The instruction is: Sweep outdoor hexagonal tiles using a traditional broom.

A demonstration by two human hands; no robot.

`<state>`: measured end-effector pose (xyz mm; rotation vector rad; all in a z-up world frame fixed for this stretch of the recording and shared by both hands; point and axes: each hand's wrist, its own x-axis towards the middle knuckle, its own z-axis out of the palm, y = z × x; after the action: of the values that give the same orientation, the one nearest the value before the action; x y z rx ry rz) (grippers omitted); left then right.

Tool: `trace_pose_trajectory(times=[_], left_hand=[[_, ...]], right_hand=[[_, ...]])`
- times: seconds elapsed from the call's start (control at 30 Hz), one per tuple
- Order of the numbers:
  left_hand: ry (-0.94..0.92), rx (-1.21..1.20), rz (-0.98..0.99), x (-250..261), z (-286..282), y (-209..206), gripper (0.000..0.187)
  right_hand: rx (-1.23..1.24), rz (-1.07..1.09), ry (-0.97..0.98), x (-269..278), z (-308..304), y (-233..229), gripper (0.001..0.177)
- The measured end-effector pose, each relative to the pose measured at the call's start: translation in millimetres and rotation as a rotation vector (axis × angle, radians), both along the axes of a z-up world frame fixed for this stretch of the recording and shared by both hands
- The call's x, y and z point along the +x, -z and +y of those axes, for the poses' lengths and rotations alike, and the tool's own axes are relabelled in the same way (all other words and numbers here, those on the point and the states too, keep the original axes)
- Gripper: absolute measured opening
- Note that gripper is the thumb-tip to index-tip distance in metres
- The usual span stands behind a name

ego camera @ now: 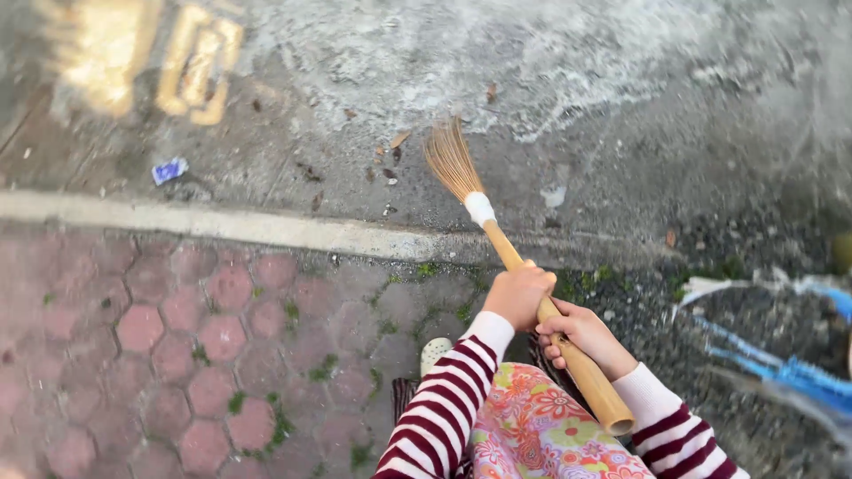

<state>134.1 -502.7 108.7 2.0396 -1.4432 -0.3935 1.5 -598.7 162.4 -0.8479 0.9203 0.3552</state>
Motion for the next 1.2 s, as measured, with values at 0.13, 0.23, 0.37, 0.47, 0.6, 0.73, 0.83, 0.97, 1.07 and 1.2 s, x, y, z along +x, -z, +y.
trace_pose_trajectory(times=[0.13,0.23,0.37,0.47,0.6,0.73,0.83,0.97,1.07,1.2], left_hand=[[-0.292,-0.148,0.041,26.2,-18.1,-29.8,0.02],[-0.482,-0.311,-0.053,33.8,-24.6,-24.6,0.022],[-0.695,-0.106,-0.329,24.5,-23.3,-28.5,0.006],[-0.814,0.037,-0.399,0.3,-8.5,-21.0,0.001],[-1.018,0.131,-0.348,-35.1,25.9,-11.5,0.001],[-1.223,0.114,-0.319,-84.8,68.5,9.7,0.002],[-1.403,0.044,-0.34,-116.6,89.6,23.6,0.01],[-1.522,0.131,-0.272,-159.6,91.0,13.9,0.004],[-1.609,0.153,-0.241,-175.7,76.6,6.5,0.003],[-1.805,0.052,-0.275,-192.9,31.2,12.3,0.007]], right_hand=[[-0.046,0.012,-0.199,29.2,-42.4,-40.4,0.052],[-0.225,0.018,-0.421,45.2,-58.4,-64.7,0.044],[-0.139,0.068,-0.595,78.8,-87.0,-50.6,0.047],[-0.089,0.121,-0.745,94.7,-86.3,-24.3,0.047],[-0.337,0.061,-1.149,97.4,-26.4,-55.4,0.042],[-0.262,0.01,-1.316,82.8,13.7,-12.8,0.043],[-0.354,0.04,-1.438,64.2,49.3,-17.1,0.037],[-0.248,0.085,-1.51,53.8,46.5,14.9,0.032],[-0.228,0.073,-1.663,71.8,38.3,37.1,0.035],[-0.278,0.056,-1.943,76.9,29.0,32.8,0.036]])
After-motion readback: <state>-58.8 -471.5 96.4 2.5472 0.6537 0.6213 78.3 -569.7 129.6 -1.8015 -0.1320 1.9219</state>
